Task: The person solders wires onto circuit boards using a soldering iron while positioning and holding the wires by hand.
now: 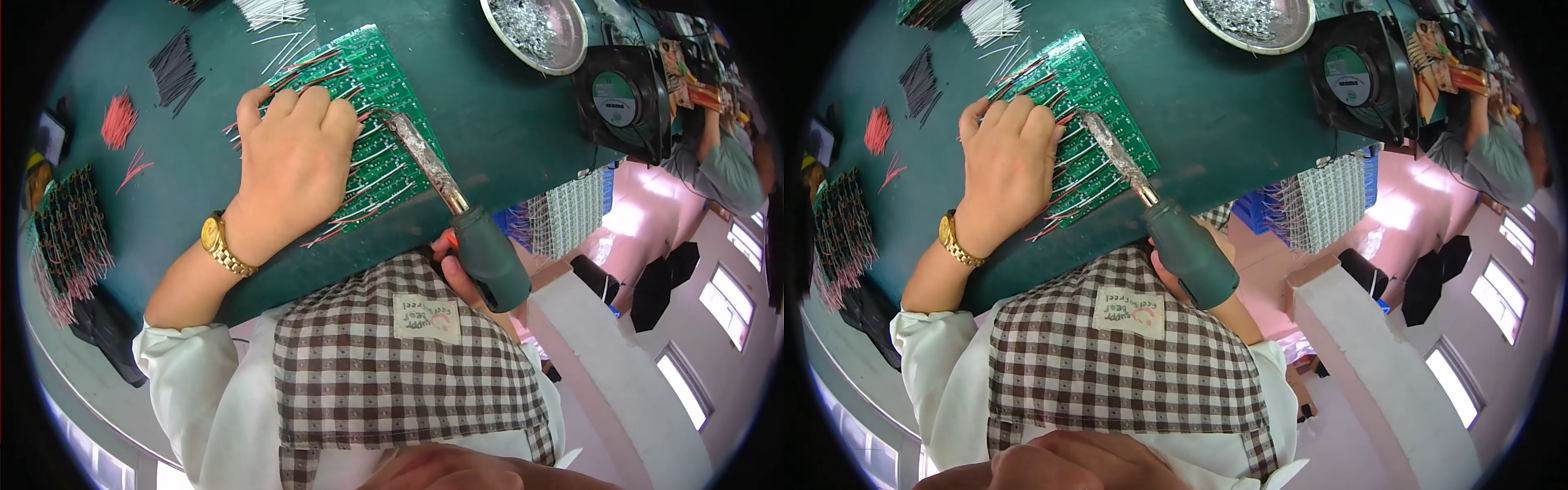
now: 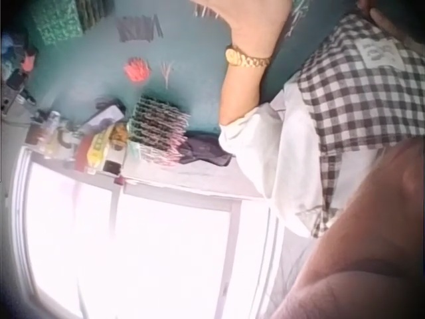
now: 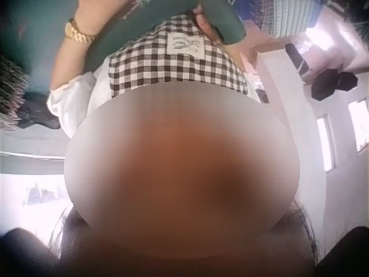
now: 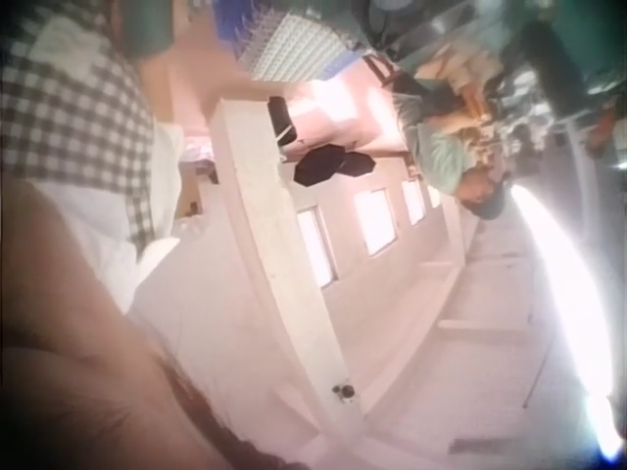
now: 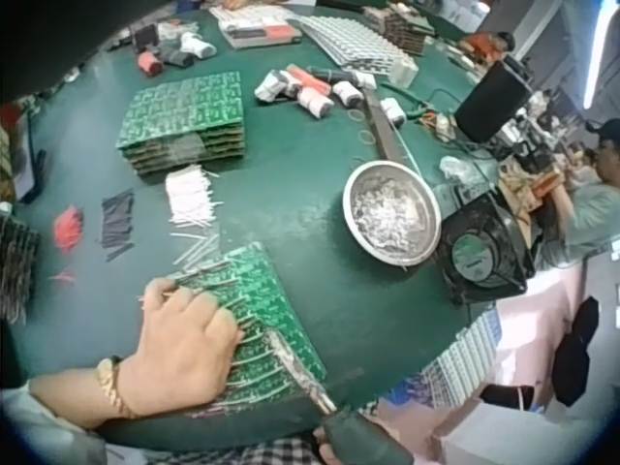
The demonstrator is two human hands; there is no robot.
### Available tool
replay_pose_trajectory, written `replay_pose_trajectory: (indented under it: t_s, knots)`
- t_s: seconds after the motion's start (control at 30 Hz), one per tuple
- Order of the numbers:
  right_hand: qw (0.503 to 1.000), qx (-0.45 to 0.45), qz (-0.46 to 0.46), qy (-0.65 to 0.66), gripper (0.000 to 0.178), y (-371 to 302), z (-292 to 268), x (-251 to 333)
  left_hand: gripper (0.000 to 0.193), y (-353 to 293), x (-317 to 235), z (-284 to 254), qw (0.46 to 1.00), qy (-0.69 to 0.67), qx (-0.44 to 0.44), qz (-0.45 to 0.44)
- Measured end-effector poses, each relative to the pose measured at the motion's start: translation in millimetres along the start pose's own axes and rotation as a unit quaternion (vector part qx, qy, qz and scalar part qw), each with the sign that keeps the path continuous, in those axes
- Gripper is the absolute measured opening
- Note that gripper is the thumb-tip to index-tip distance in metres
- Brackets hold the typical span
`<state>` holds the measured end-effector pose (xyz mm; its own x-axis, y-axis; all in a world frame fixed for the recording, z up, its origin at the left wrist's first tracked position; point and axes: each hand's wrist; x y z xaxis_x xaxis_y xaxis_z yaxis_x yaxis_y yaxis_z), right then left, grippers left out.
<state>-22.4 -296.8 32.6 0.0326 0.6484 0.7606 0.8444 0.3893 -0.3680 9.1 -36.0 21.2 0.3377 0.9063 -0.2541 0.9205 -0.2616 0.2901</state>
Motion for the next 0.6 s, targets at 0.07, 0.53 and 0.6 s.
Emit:
replay_pose_trajectory:
  t_s: [0.07, 0.53, 0.6]
  knots:
    - [1.000, 0.015, 0.000, 0.015, 0.031, 3, -2, 1, 0.009, 0, 0, 0, 1.000, 0.003, 0.007, -0.001]
    - [0.996, 0.085, 0.034, -0.022, 0.017, -5, 0, -21, 0.014, -1, 0, 2, 1.000, 0.027, -0.008, 0.000]
    - [0.996, 0.079, 0.000, -0.029, 0.017, -6, 2, -22, 0.014, -1, 0, 1, 1.000, 0.030, -0.005, 0.000]
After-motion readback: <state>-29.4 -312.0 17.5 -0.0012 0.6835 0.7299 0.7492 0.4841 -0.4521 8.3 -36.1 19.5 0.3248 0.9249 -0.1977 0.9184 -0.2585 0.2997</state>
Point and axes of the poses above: each hand's wrist, its own y-axis towards the middle knuckle, its own z-axis out of the palm, x = y × z, and after that the axes turned 8 degrees about z, right-handed
